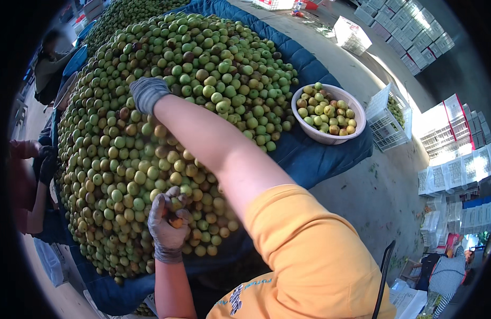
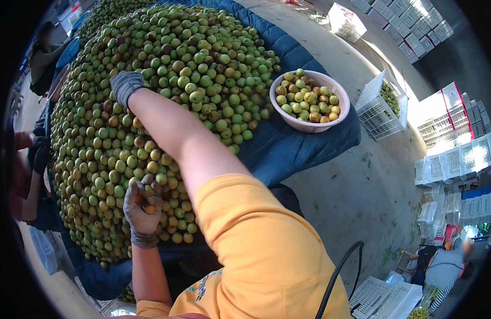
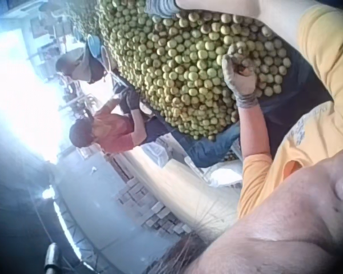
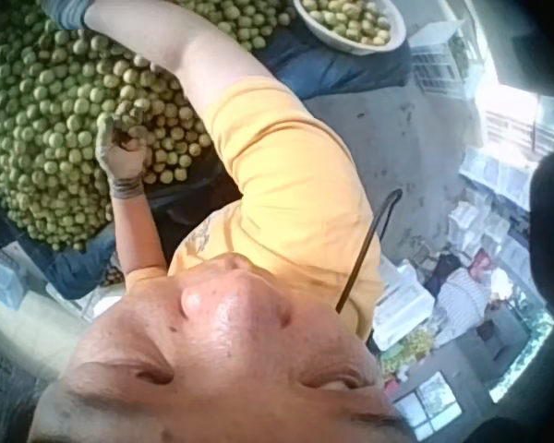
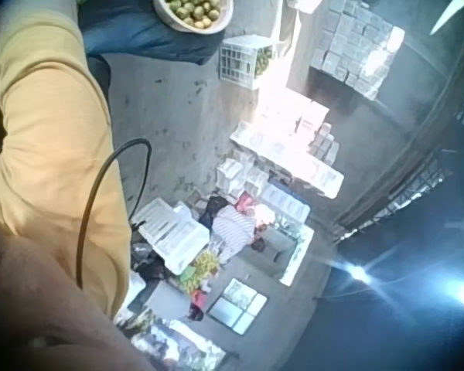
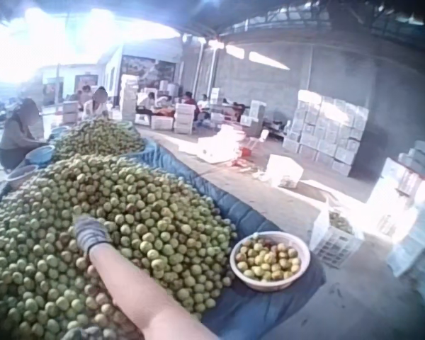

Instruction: The person sorts green plums from a large pile on a blue tarp, picking them by hand and placing them into a white bowl. They repeatedly reach into the pile, select individual plums, and transfer them to the bowl while other workers handle crates nearby.

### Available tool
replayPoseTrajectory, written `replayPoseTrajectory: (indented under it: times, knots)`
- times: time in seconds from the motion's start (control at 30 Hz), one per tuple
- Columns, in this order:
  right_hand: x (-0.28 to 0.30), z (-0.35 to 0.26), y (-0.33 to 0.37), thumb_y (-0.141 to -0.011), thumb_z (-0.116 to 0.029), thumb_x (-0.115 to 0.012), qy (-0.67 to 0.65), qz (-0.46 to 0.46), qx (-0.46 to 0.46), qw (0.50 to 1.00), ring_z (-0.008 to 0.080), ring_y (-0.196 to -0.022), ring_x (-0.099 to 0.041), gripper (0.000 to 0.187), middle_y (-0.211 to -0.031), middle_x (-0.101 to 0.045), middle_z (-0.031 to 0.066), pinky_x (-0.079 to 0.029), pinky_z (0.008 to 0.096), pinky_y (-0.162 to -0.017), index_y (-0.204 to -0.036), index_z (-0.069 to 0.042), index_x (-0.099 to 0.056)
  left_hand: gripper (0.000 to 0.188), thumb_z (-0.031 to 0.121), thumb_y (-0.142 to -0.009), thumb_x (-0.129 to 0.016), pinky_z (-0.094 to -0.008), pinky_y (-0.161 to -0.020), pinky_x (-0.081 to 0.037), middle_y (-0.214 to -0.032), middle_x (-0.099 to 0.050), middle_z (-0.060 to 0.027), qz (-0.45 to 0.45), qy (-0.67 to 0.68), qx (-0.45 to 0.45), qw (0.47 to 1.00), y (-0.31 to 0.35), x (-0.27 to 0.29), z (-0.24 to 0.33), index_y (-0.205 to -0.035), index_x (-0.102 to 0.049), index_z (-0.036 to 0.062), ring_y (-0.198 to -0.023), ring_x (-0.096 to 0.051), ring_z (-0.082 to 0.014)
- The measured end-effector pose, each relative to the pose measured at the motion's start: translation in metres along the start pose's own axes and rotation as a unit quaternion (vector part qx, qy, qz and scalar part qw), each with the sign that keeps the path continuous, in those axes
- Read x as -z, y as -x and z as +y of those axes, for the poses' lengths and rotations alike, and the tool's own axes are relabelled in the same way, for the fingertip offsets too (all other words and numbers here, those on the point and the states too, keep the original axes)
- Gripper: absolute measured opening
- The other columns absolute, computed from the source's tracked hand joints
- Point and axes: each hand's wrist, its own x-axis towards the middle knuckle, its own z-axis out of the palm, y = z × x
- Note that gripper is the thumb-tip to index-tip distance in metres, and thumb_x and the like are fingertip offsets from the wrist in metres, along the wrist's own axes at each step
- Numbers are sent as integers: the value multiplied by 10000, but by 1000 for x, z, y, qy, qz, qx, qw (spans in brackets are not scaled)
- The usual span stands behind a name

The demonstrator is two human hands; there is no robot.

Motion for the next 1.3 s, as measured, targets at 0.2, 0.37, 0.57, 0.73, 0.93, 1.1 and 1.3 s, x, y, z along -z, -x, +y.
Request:
replayPoseTrajectory:
  times: [0.2,0.37,0.57,0.73,0.93,1.1,1.3]
  knots:
    - [37,-26,178,-865,-380,-624,-219,-134,161,953,296,-971,-662,425,-1090,-656,142,-536,431,-824,-1150,-66,-622,453,269,-969,-551,-246,-664,-503,-1302,-590,-34,51,66,-25,996,7,-8,9,-1408,-500,173,-1066,-604,-231]
    - [12,20,249,-887,-493,-594,-238,-63,179,953,274,-970,-648,545,-1090,-647,156,-529,400,-863,-1220,-62,-624,394,241,-964,-566,-216,-599,-462,-1122,-616,-28,67,54,1,996,10,-10,8,-1351,-509,204,-913,-601,-205]
    - [-3,116,262,-902,-368,-630,-317,59,-121,939,239,-961,-655,372,-1030,-676,140,-538,368,-851,-1101,-56,-668,289,213,-969,-582,-221,-556,-472,-1022,-596,-45,30,27,2,999,13,-13,4,-1253,-534,194,-873,-595,-207]
    - [-19,231,221,-857,-190,-603,-192,297,-223,908,337,-990,-662,279,-1096,-667,206,-522,399,-893,-1075,-30,-672,283,205,-960,-595,-238,-564,-484,-1011,-575,-54,-8,3,18,1000,8,-8,-1,-1236,-530,194,-892,-567,-213]
    - [13,280,134,-881,-315,-629,-99,165,-227,955,361,-1241,-540,501,-1323,-584,208,-428,408,-1052,-1309,-59,-578,323,197,-952,-601,-251,-616,-478,-1079,-565,-61,-36,10,63,997,1,-8,-8,-1263,-524,156,-942,-544,-216]
    - [22,260,116,-795,-303,-669,-85,-18,-266,960,387,-1185,-582,764,-1287,-577,292,-469,405,-1002,-1447,-11,-398,356,180,-934,-619,-253,-634,-469,-1191,-576,-79,-48,15,80,996,0,0,-8,-1277,-527,161,-982,-562,-222]
    - [26,147,202,-859,-281,-655,-220,69,-98,968,260,-897,-671,362,-1011,-670,171,-549,372,-823,-1100,-17,-597,378,135,-920,-617,-265,-642,-465,-1479,-435,-120,-43,16,62,997,6,-1,-12,-1280,-506,170,-1032,-596,-250]
